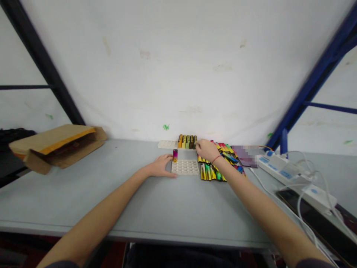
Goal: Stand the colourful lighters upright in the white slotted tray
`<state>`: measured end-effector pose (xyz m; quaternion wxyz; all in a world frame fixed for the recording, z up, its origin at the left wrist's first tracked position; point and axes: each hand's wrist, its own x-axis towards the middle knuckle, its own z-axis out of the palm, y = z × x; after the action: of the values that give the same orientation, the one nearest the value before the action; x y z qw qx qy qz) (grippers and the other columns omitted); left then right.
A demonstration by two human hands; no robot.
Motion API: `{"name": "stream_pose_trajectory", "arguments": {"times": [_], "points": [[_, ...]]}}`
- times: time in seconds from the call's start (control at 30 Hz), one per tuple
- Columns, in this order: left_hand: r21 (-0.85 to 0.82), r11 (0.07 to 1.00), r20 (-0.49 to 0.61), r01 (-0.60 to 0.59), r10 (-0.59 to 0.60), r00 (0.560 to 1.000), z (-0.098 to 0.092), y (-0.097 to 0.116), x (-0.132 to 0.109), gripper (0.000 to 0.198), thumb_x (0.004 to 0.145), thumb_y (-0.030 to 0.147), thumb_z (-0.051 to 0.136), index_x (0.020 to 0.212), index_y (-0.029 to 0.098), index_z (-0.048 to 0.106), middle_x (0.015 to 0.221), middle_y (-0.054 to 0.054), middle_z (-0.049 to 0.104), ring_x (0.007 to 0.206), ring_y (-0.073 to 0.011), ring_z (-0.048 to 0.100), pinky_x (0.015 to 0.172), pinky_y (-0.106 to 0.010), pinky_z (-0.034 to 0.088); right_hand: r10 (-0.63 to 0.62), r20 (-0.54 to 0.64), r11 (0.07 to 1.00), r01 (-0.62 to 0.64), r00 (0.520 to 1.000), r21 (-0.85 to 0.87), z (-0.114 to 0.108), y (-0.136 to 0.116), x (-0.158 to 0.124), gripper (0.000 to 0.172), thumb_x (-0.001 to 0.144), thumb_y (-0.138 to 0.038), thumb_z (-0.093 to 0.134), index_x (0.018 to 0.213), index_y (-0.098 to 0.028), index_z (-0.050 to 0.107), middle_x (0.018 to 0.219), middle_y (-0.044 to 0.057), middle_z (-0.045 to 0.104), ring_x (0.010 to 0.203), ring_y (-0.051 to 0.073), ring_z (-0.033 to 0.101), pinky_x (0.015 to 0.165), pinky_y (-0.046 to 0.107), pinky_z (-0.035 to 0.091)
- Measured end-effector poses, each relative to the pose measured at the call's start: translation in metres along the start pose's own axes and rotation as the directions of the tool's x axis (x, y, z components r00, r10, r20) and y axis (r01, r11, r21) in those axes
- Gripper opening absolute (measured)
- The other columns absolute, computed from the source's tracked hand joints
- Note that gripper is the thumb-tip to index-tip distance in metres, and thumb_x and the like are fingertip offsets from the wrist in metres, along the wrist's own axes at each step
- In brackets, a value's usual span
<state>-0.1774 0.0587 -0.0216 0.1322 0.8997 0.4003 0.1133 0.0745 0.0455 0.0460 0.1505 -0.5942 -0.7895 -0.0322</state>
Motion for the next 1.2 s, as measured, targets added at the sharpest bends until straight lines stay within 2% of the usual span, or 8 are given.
{"name": "stream_pose_trajectory", "arguments": {"times": [0.07, 0.17, 0.4, 0.6, 0.87, 1.2], "points": [[-0.035, 0.999, 0.033, -0.022, 0.023, 0.999, -0.006, -0.002, -0.002, 0.083, 0.065, 0.067, 0.068, 0.129, 0.017, 0.048, 0.137, -0.013, 0.047, 0.127, -0.0329, 0.043, 0.110, -0.042, 0.031, 0.022, 0.064, 0.997, -0.017, 0.998, -0.076, 0.006, 0.009, -0.013, 0.032, 0.088, -0.016, 0.042, 0.097, -0.010, 0.073, 0.104, 0.019, 0.068, 0.097, 0.027, 0.062, 0.085, 0.033, 0.042], [-0.063, 0.998, 0.090, -0.016, 0.021, 0.996, -0.014, -0.008, -0.006, 0.083, 0.065, 0.064, 0.069, 0.130, 0.017, 0.047, 0.138, -0.012, 0.046, 0.128, -0.0310, 0.042, 0.110, -0.039, 0.031, 0.040, 0.069, 0.989, -0.030, 0.997, -0.148, 0.021, 0.014, -0.028, 0.037, 0.092, -0.022, 0.041, 0.094, -0.006, 0.074, 0.102, 0.022, 0.066, 0.102, 0.031, 0.058, 0.087, 0.036, 0.042], [-0.082, 0.997, 0.088, 0.005, 0.002, 0.996, -0.017, -0.018, -0.010, 0.084, 0.064, 0.062, 0.071, 0.131, 0.017, 0.046, 0.139, -0.012, 0.045, 0.129, -0.0305, 0.041, 0.111, -0.039, 0.030, -0.031, 0.031, 0.991, 0.035, 0.999, -0.128, 0.041, 0.001, -0.033, 0.041, 0.095, -0.035, 0.041, 0.090, -0.011, 0.074, 0.093, 0.018, 0.069, 0.097, 0.027, 0.059, 0.085, 0.034, 0.042], [-0.074, 0.997, 0.093, 0.023, -0.016, 0.996, -0.017, -0.017, -0.008, 0.086, 0.064, 0.062, 0.071, 0.132, 0.016, 0.045, 0.138, -0.013, 0.046, 0.127, -0.0311, 0.043, 0.110, -0.040, 0.030, 0.141, 0.029, 0.990, -0.140, 0.990, -0.028, 0.045, -0.010, -0.025, 0.033, 0.094, -0.037, 0.047, 0.091, -0.015, 0.071, 0.091, 0.014, 0.071, 0.090, 0.022, 0.065, 0.075, 0.028, 0.045], [-0.041, 0.998, 0.120, 0.053, -0.048, 0.992, -0.024, -0.018, -0.011, 0.089, 0.062, 0.062, 0.071, 0.132, 0.014, 0.044, 0.141, -0.015, 0.045, 0.129, -0.0318, 0.042, 0.110, -0.038, 0.031, 0.178, 0.116, 0.967, -0.196, 0.977, 0.163, 0.047, -0.011, -0.007, 0.027, 0.088, -0.035, 0.055, 0.086, -0.014, 0.072, 0.093, 0.012, 0.073, 0.090, 0.022, 0.067, 0.074, 0.026, 0.045], [0.053, 0.987, 0.182, 0.150, -0.158, 0.971, -0.037, -0.018, -0.016, 0.091, 0.061, 0.061, 0.070, 0.133, 0.010, 0.046, 0.143, -0.018, 0.042, 0.131, -0.0326, 0.040, 0.110, -0.037, 0.030, 0.137, 0.209, 0.988, -0.149, 0.968, 0.046, 0.039, -0.019, -0.002, 0.031, 0.090, -0.032, 0.050, 0.086, -0.012, 0.073, 0.092, 0.016, 0.072, 0.085, 0.022, 0.068, 0.072, 0.027, 0.047]]}}
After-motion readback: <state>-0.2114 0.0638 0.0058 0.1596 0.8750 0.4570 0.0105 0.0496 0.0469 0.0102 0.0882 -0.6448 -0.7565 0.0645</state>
